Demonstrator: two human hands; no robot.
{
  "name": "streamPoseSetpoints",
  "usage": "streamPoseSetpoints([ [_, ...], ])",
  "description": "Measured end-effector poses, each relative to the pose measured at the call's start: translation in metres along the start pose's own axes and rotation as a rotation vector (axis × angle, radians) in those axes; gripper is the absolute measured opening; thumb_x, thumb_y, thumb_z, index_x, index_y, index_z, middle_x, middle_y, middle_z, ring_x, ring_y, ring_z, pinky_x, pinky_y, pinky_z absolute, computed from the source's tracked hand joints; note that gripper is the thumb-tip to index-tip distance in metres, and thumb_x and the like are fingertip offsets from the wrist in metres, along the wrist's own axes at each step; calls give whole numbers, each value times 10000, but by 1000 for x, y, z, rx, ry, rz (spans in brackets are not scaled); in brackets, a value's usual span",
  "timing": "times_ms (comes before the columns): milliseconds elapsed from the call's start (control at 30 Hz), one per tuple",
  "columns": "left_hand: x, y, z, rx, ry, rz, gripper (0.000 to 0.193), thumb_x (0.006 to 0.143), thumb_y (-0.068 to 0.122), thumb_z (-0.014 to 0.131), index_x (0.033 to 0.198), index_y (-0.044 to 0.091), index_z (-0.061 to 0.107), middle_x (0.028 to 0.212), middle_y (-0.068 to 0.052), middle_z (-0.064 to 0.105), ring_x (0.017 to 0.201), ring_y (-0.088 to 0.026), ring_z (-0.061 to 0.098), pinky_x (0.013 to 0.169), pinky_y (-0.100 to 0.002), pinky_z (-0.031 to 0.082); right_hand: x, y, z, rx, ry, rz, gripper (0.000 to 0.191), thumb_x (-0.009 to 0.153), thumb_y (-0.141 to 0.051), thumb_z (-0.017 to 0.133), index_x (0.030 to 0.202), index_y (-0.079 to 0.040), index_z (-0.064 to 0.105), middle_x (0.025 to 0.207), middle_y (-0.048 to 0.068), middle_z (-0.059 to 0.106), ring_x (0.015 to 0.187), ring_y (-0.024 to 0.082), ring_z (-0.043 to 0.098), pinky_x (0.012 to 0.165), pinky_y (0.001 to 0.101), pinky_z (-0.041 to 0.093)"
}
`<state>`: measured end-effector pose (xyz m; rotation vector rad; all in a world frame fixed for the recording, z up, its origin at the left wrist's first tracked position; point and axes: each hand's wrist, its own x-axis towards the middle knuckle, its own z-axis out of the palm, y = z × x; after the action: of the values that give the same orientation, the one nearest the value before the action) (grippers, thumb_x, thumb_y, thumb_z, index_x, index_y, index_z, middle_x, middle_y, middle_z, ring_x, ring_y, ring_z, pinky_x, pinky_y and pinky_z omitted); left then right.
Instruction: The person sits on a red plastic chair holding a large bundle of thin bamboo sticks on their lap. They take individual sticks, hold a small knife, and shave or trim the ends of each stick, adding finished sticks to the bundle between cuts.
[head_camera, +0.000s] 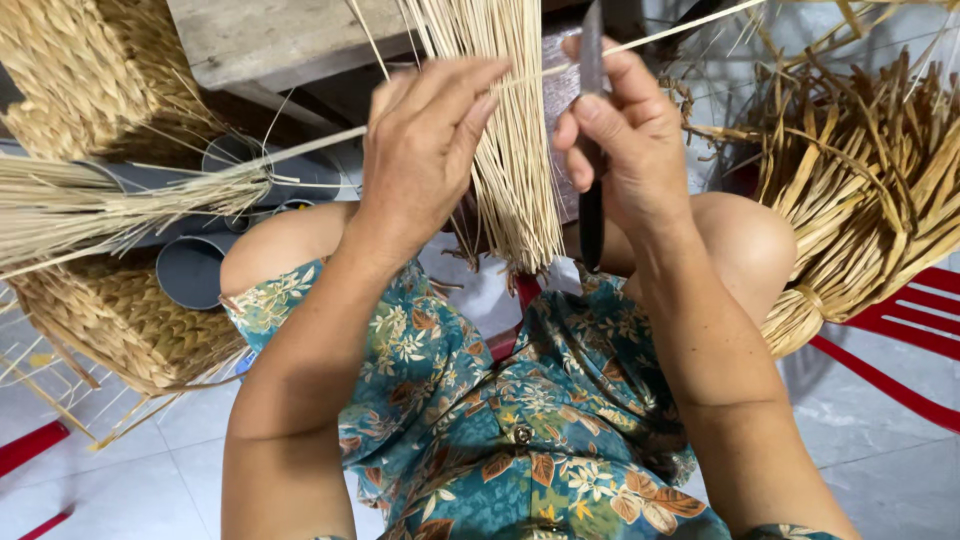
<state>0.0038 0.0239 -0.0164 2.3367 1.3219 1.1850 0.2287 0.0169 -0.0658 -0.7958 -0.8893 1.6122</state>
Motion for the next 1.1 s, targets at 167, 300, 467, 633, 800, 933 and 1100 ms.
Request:
streamPoseSetpoints([
  [167,-5,-7,5,-380,-204,-247,142,1055,129,653,1179,95,715,1001,-66,740,816,-163,750,725,-298,575,-2,2,17,-153,13,-33,453,1099,-79,630,1527,-96,482,908,102,701,615,99,571,561,210,470],
  [300,-8,-17,4,-315,-157,-217,100,1043,139,697,1110,78,738,919,-94,741,736,-189,729,658,-311,552,-5,8,27,-198,-57,99,428,1076,-65,618,1481,-128,494,911,90,706,614,89,591,556,201,484],
  [467,-9,-23,-8,-309,-187,-212,94,1039,135,712,1085,64,753,880,-104,732,729,-179,715,658,-303,533,7,2,3,-160,84,-25,391,1104,-54,633,1486,-73,549,1088,80,713,714,96,627,543,219,485],
  [633,-6,-26,-18,-361,-238,-240,97,1039,125,707,1092,65,762,844,-84,735,694,-124,699,634,-281,525,8,-12,-38,-102,54,-146,262,1178,-81,649,1429,-41,585,903,149,712,559,125,584,489,228,451],
  [800,-7,-30,-24,-406,-272,-290,96,1042,138,715,1087,77,774,828,-49,751,667,-84,684,597,-251,520,4,-25,-74,-57,162,-206,264,1196,-64,662,1442,-44,568,911,159,714,573,142,595,477,241,445],
  [933,-10,-35,-25,-393,-282,-270,103,1050,142,719,1101,73,777,804,-47,739,682,-73,682,609,-240,522,2,-38,-101,0,346,-229,267,1206,-42,638,1448,4,535,897,175,690,564,165,575,458,253,408],
  [1100,-9,-42,-22,-416,-202,-338,113,1072,151,701,1120,78,772,830,-16,753,716,-51,682,626,-229,540,-1,-47,-92,-26,345,-288,341,1207,-32,610,1524,-14,486,887,183,690,533,168,553,451,266,401],
])
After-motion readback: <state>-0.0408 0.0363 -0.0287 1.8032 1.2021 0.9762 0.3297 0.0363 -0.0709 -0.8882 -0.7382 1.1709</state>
